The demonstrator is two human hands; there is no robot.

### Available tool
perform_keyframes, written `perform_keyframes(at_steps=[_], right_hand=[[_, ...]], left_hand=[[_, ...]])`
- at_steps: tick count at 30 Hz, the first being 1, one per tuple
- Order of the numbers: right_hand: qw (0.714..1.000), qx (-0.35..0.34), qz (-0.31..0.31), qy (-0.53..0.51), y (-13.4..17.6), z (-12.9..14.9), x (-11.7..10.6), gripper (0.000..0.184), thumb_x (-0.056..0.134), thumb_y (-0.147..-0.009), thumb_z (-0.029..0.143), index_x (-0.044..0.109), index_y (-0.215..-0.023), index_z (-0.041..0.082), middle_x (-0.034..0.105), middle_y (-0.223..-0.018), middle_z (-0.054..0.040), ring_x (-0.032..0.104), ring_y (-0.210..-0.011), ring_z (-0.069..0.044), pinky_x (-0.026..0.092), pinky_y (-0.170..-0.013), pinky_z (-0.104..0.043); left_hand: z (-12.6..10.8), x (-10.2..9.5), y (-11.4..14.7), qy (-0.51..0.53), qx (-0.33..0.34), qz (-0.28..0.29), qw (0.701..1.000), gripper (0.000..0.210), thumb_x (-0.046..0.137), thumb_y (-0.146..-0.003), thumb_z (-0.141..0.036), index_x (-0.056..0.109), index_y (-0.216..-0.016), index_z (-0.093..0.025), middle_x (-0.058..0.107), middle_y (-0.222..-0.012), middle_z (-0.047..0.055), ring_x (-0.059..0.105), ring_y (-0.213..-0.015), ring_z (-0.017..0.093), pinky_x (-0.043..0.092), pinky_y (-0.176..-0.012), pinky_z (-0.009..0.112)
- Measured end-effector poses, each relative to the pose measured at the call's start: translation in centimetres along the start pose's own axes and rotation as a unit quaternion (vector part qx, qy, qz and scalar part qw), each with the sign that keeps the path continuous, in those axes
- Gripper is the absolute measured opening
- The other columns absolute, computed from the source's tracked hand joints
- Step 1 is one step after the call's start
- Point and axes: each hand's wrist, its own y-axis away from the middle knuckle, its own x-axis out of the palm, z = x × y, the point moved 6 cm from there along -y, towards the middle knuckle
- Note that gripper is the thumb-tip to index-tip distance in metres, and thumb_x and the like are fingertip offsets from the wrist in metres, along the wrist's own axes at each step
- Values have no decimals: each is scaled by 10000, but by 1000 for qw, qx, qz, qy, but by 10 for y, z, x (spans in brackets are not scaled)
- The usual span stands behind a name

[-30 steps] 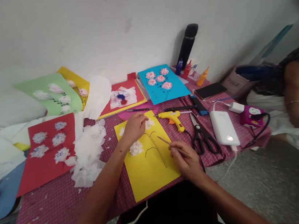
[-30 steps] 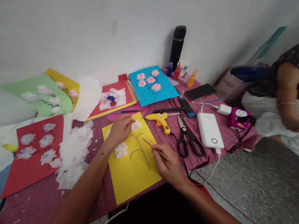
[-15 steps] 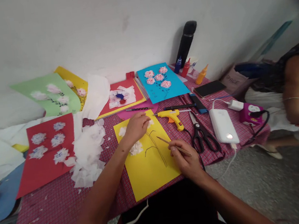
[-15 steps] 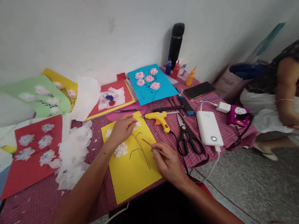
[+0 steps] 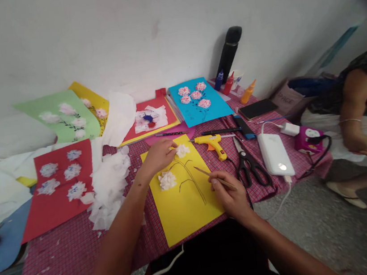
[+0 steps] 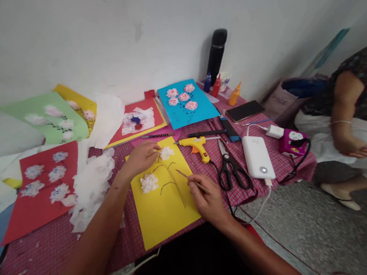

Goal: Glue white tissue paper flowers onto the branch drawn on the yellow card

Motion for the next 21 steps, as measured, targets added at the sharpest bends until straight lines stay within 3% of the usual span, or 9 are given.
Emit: perform_keyframes(at_steps=[9,14,18,21], right_hand=[[1000,-7,-9,10,0,0,-1,144,585,-979,297,679,-1058,222,699,-918,-51,684,-841,-199,550,-795,-337],[999,-24,-3,25,-2,1,1,180,580,-978,279,665,-1132,238,676,-1073,-68,670,-988,-210,543,-899,-362],[991,-70,7,116,-6,11,0,212,562,-973,266,649,-1161,219,670,-1121,-94,649,-1055,-233,524,-959,-403],[968,-98,45,228,-3,18,1,267,559,-957,267,634,-1199,183,664,-1151,-133,638,-1081,-261,525,-974,-429]], left_hand=[[19,-3,6,-108,10,47,993,354,500,-896,-205,701,-1176,-125,695,-1247,150,617,-1190,307,478,-1053,455],[15,4,9,-111,25,72,991,343,516,-893,-219,694,-1185,-182,703,-1220,115,630,-1160,282,487,-1014,412],[8,1,11,-106,21,78,991,278,552,-861,-248,717,-1077,-189,710,-1125,107,659,-1041,268,509,-915,383],[6,-4,14,-106,21,81,991,239,555,-847,-261,734,-987,-186,714,-1048,112,663,-989,269,507,-860,376]])
